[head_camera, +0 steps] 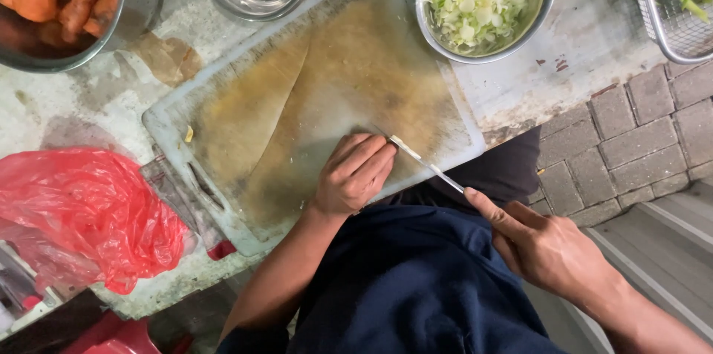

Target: The person is slicing and mincing garlic cloves on a cutting board using a knife.

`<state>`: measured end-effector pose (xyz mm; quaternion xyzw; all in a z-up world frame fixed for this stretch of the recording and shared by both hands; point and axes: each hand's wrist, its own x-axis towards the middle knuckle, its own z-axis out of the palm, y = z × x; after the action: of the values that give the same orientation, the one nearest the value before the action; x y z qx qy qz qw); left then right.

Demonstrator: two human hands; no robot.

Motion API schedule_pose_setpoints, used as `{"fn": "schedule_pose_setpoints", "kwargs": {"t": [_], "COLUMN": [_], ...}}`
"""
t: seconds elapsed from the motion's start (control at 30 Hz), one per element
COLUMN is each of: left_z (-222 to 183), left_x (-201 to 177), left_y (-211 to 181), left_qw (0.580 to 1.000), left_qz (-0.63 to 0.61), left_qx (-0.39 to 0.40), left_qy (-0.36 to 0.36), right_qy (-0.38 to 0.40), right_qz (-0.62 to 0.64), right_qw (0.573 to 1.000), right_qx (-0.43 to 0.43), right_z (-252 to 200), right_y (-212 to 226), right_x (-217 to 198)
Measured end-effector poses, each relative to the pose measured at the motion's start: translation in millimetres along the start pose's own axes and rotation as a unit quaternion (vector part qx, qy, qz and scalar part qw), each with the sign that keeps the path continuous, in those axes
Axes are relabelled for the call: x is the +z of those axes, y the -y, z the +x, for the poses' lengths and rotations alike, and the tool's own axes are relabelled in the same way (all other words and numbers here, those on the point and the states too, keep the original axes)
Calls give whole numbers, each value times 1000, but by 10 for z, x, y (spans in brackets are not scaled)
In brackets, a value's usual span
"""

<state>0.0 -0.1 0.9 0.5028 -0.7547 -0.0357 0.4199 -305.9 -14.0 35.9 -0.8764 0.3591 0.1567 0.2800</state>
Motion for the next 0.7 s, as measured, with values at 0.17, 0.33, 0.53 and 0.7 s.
{"fn": "schedule_pose_setpoints", "kwargs": {"t": [0.17, 0.33, 0.53, 0.7], "left_z": [-47, -79, -138, -188], "left_x": [21, 61, 175, 185], "left_y": [14, 18, 18, 2], "left_qw": [1000, 1000, 994, 992], "left_qz": [5, 12, 7, 41], "left_qx": [-1, 5, 14, 27], "left_qy": [-3, -2, -105, -117], "right_qy": [2, 53, -142, -181], "right_qz": [2, 11, 72, 82], "right_qw": [1000, 998, 985, 973], "right_qx": [4, 40, -62, -115], "right_z": [141, 319, 510, 655], "right_y": [43, 179, 350, 401], "right_x": [6, -83, -213, -334]}}
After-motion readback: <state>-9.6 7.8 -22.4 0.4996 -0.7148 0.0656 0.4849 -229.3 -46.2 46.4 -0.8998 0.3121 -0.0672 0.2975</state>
